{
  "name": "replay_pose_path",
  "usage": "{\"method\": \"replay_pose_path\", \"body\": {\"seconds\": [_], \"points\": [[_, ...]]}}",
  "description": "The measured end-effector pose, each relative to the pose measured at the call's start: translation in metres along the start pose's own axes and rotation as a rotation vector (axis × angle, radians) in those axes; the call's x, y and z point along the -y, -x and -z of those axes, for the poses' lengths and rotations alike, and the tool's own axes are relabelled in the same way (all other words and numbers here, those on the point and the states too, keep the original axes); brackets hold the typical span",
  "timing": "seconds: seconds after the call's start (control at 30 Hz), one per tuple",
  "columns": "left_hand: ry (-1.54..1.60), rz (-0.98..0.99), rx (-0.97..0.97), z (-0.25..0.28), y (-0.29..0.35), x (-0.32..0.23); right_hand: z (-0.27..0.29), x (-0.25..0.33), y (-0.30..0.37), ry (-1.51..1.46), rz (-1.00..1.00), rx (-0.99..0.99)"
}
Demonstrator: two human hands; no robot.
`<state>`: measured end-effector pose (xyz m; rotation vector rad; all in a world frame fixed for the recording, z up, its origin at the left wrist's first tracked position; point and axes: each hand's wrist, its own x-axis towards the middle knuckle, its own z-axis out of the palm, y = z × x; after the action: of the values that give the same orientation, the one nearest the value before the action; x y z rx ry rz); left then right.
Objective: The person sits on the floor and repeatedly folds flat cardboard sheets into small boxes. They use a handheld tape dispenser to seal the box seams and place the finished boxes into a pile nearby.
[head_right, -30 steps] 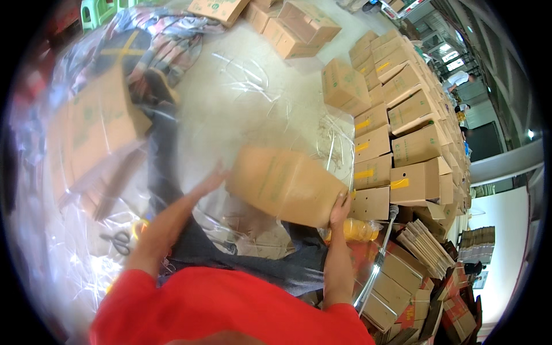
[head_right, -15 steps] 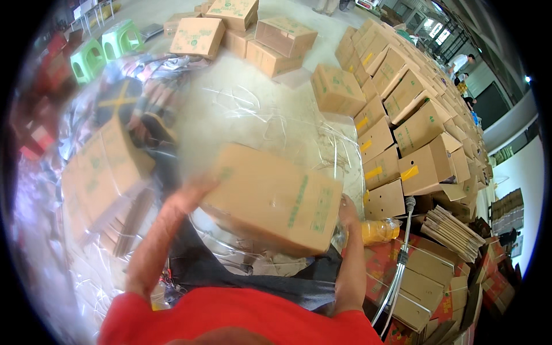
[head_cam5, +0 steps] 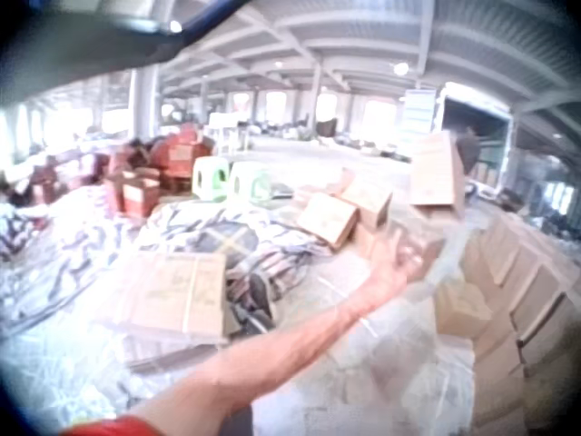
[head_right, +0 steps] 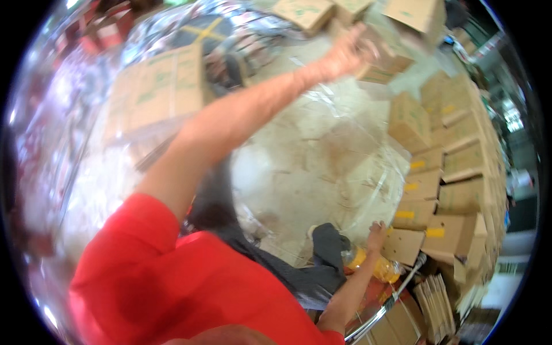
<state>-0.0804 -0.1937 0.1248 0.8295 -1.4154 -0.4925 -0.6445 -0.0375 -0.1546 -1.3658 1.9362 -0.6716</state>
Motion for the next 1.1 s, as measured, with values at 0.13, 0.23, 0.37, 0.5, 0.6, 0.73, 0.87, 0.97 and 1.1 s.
{"method": "replay_pose_path", "body": {"seconds": [0.13, 0.23, 0.37, 0.5, 0.6, 0.73, 0.87, 0.97, 1.1], "points": [[-0.146, 0.320, 0.032, 0.039, 0.200, 0.016, -0.014, 0.024, 0.010, -0.046, -0.025, 0.226], [-0.317, 0.577, -0.227, 0.110, 0.334, 0.009, -0.028, 0.039, 0.016, -0.005, -0.011, 0.325], [-0.698, 0.854, -0.622, 0.211, 0.495, -0.022, -0.059, 0.047, 0.016, 0.224, -0.022, 0.403], [-0.839, 1.129, -0.819, 0.254, 0.656, -0.063, -0.116, 0.066, 0.036, 0.246, -0.004, 0.560], [-0.940, 1.147, -0.868, 0.257, 0.742, -0.071, -0.161, 0.099, 0.060, 0.292, 0.056, 0.737], [-1.069, 1.276, -0.961, 0.284, 0.790, -0.028, -0.183, 0.151, 0.079, 0.361, 0.104, 0.828], [-1.251, 1.528, -1.133, 0.326, 0.789, 0.019, -0.167, 0.185, 0.075, 0.440, 0.161, 0.792], [-1.110, 1.798, -1.134, 0.343, 0.777, 0.022, -0.154, 0.188, 0.067, 0.490, 0.169, 0.725], [-1.069, 1.823, -1.054, 0.347, 0.762, 0.009, -0.154, 0.174, 0.063, 0.470, 0.164, 0.729]]}}
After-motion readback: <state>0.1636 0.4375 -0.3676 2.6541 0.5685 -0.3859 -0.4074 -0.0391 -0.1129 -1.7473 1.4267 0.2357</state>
